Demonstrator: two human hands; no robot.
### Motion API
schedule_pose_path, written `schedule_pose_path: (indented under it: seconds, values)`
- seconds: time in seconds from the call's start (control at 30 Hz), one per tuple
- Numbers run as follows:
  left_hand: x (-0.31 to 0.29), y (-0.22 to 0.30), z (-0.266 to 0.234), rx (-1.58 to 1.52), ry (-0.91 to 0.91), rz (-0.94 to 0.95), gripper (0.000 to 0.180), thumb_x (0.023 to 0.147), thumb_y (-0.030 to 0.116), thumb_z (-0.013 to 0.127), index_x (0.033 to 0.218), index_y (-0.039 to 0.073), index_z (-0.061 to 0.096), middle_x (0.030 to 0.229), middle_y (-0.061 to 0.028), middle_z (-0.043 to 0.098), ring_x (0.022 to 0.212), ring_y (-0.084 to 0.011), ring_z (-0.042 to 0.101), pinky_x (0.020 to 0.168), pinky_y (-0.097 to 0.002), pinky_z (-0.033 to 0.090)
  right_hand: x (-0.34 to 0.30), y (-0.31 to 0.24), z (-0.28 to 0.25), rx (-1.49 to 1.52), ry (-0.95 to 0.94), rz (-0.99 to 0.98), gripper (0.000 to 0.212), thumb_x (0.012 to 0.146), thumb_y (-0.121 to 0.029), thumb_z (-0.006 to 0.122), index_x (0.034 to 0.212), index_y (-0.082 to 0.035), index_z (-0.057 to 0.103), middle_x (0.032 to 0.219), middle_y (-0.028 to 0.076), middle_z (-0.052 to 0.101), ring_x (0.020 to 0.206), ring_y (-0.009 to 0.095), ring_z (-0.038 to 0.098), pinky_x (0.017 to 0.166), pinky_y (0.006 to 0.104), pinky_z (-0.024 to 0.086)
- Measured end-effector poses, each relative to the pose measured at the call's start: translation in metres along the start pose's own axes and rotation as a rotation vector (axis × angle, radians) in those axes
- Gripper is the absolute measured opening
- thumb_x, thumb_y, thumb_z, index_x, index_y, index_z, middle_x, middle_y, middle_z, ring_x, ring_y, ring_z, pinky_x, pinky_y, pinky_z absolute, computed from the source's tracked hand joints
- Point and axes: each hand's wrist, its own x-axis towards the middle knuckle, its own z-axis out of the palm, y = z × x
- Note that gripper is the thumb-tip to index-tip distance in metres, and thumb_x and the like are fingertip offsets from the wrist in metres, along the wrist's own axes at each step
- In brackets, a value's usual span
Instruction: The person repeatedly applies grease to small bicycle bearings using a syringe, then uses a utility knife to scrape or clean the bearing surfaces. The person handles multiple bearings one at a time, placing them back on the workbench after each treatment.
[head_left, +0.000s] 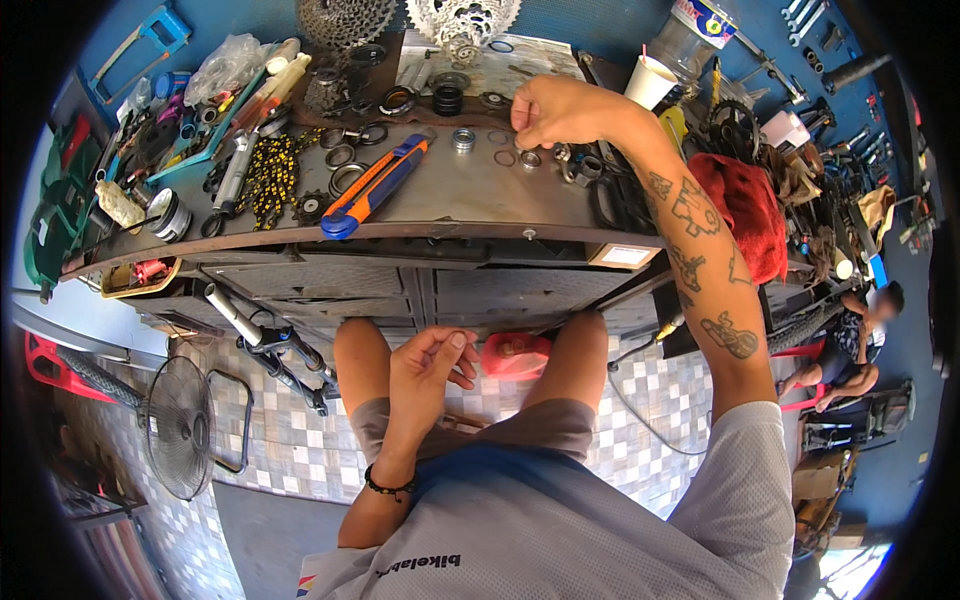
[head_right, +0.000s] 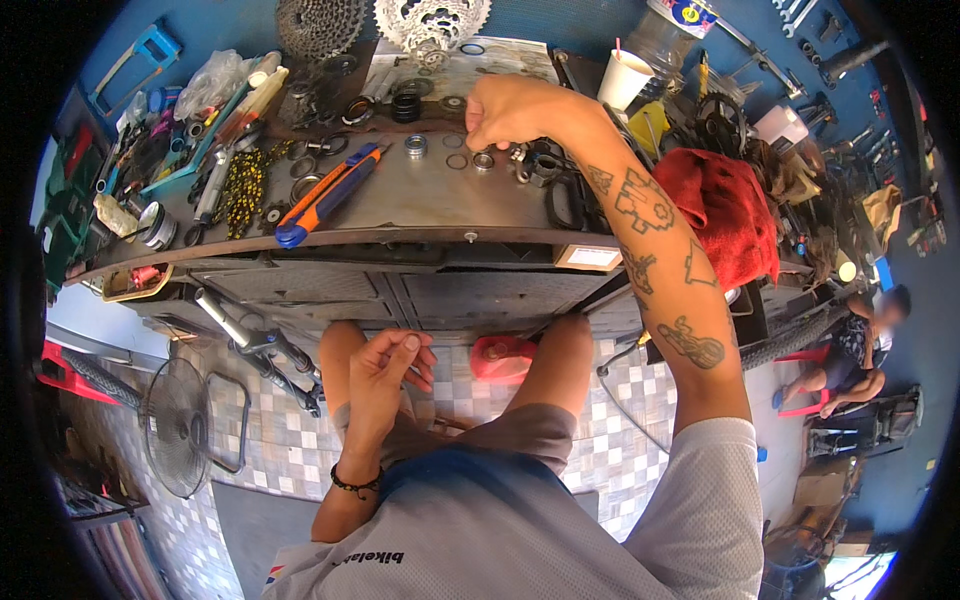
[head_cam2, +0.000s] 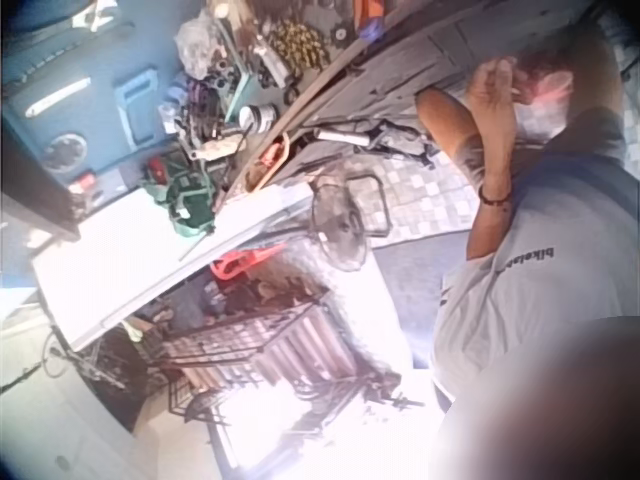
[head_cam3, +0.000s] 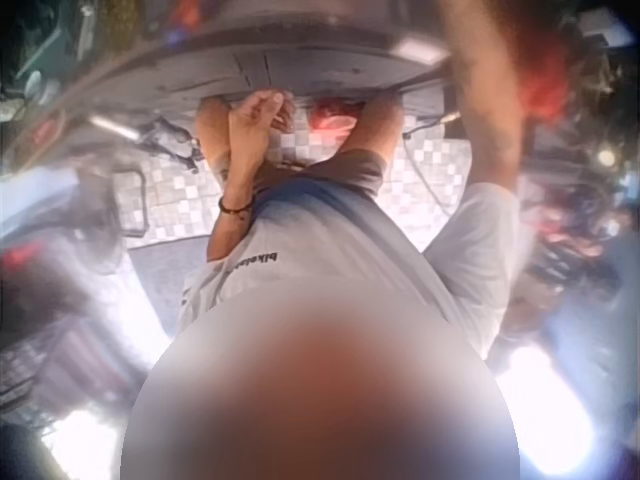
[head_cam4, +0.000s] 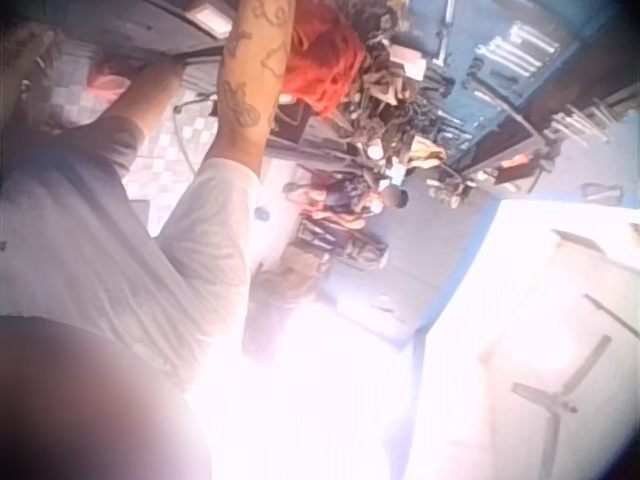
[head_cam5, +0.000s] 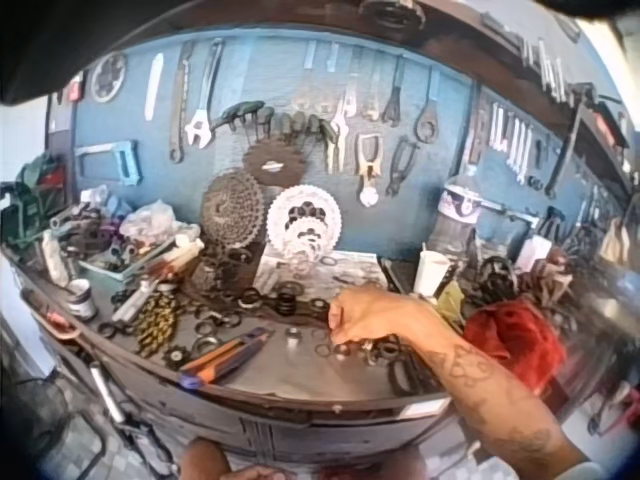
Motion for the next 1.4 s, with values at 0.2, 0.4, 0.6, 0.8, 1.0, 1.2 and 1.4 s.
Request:
schedule_pose_path:
  seconds: [0.2, 0.4, 0.6, 0.8, 1.0, 1.2, 1.4]
  values:
    - [0.002, 0.044, 0.018, 0.060, -0.085, 0.116, 0.017, 0.104, 0.009, 0.062, 0.113, -0.003, 0.070, 0.091, -0.0080, 0.073, 0.074, -0.0107, 0.067, 0.062, -0.0239, 0.057, -0.017, -0.008, 0.004, 0.142, 0.156, -0.063, 0.021, 0.082, -0.012, 0.077, 0.097, 0.003, 0.074, 0.080, 0.011, 0.076, 0.075, 0.019, 0.073, 0.072, 0.0344, 0.057]
    - [0.032, 0.110, 0.071, 0.713, -0.230, 0.684, 0.034, 0.086, 0.006, 0.077, 0.120, 0.007, 0.072, 0.104, -0.0073, 0.073, 0.095, -0.0236, 0.068, 0.079, -0.0364, 0.057, -0.152, -0.019, -0.003, 0.525, 0.778, -0.362, 0.016, 0.097, -0.010, 0.073, 0.107, 0.003, 0.067, 0.108, 0.011, 0.073, 0.095, 0.018, 0.072, 0.087, 0.0303, 0.057]
    - [0.092, 0.114, 0.161, 1.305, -0.435, 1.211, 0.065, 0.083, 0.018, 0.077, 0.145, 0.012, 0.057, 0.141, -0.0192, 0.056, 0.141, -0.0354, 0.046, 0.121, -0.0577, 0.029, -0.289, -0.012, 0.087, 1.110, 0.963, -0.082, 0.021, 0.087, 0.001, 0.078, 0.094, 0.000, 0.058, 0.102, 0.018, 0.071, 0.083, 0.019, 0.073, 0.078, 0.0330, 0.063]
    - [0.140, 0.108, 0.188, 1.489, -0.659, 1.142, 0.032, 0.084, 0.022, 0.075, 0.112, 0.008, 0.071, 0.132, -0.0116, 0.064, 0.127, -0.0313, 0.060, 0.105, -0.0503, 0.049, -0.326, -0.004, 0.203, 1.656, 0.868, 0.025, 0.020, 0.086, 0.000, 0.080, 0.094, 0.000, 0.061, 0.106, 0.025, 0.071, 0.079, 0.020, 0.068, 0.078, 0.0346, 0.057]
    - [0.165, 0.160, 0.174, 0.797, -0.157, 1.134, 0.022, 0.096, 0.024, 0.072, 0.104, 0.003, 0.073, 0.090, -0.0111, 0.076, 0.078, -0.0233, 0.075, 0.073, -0.0363, 0.058, -0.326, 0.009, 0.252, 1.744, 0.902, 0.162, 0.013, 0.087, 0.003, 0.077, 0.095, 0.004, 0.067, 0.102, 0.021, 0.070, 0.084, 0.023, 0.068, 0.078, 0.0351, 0.057]
    - [0.206, 0.197, 0.140, 0.878, 0.116, 0.951, 0.023, 0.099, 0.021, 0.071, 0.107, -0.001, 0.072, 0.092, -0.0122, 0.078, 0.077, -0.0151, 0.072, 0.072, -0.0294, 0.058, -0.313, 0.017, 0.238, 1.721, 0.858, 0.104, 0.014, 0.091, 0.002, 0.073, 0.104, 0.007, 0.070, 0.109, 0.021, 0.071, 0.102, 0.027, 0.072, 0.091, 0.0395, 0.061]
    - [0.169, 0.215, 0.127, 0.442, 0.148, 0.979, 0.021, 0.100, 0.017, 0.071, 0.106, -0.003, 0.069, 0.100, -0.0122, 0.078, 0.086, -0.0137, 0.072, 0.076, -0.0282, 0.062, -0.287, 0.004, 0.232, 1.776, 0.902, 0.027, 0.015, 0.094, 0.000, 0.071, 0.107, 0.007, 0.070, 0.115, 0.024, 0.070, 0.100, 0.029, 0.074, 0.093, 0.0403, 0.061]
